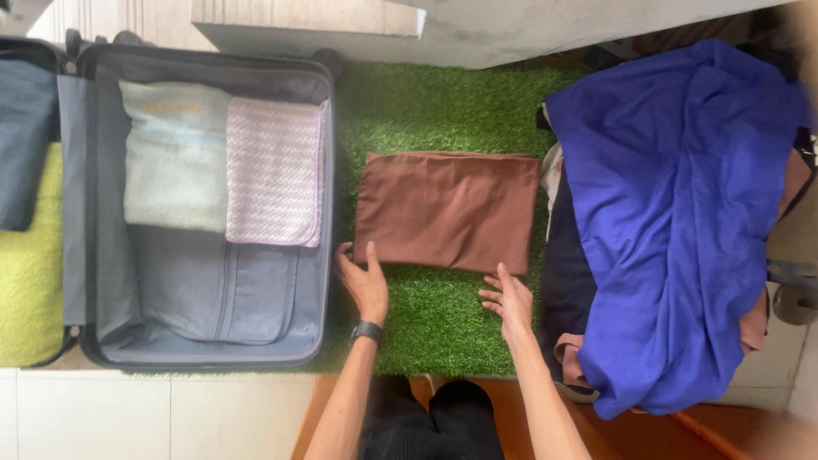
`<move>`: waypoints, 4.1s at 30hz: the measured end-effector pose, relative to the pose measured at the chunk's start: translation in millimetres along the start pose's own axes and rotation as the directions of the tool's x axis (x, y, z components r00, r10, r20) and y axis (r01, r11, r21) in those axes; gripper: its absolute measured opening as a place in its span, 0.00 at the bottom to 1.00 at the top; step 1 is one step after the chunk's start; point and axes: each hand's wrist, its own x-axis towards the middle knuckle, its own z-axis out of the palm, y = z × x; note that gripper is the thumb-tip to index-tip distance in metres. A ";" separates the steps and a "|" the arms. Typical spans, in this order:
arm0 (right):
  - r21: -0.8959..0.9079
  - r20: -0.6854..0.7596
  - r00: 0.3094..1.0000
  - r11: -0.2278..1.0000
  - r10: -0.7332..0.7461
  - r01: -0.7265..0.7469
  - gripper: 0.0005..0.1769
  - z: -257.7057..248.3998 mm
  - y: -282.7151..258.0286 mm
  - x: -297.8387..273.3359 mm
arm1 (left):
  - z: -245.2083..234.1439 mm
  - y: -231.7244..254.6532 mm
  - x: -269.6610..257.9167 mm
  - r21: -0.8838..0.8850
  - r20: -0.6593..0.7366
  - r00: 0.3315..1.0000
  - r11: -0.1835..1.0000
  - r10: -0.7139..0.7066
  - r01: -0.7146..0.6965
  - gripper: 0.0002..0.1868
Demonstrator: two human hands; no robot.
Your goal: The person folds a brown towel on a green mat next to an open suitcase. They smooth the fabric, fold it in half multiple times to create a compact rectangle, and then place the folded towel into the suitcase.
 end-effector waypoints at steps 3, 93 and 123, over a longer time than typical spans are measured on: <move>-0.063 0.004 1.000 0.998 0.013 -0.013 0.25 8.8 -7.3 -0.7 | -0.1 3.2 -1.0 -0.095 0.076 0.990 0.988 -0.116 0.123 0.29; -0.659 0.336 0.645 0.318 -0.686 0.682 0.18 34.1 -48.4 -81.7 | -13.5 85.1 -0.1 -0.041 0.536 0.585 0.711 0.609 -0.702 0.16; -0.842 0.318 0.526 0.021 -0.789 0.540 0.53 67.8 -109.3 95.7 | 65.2 75.9 120.8 0.069 0.651 0.397 0.470 0.648 -0.880 0.34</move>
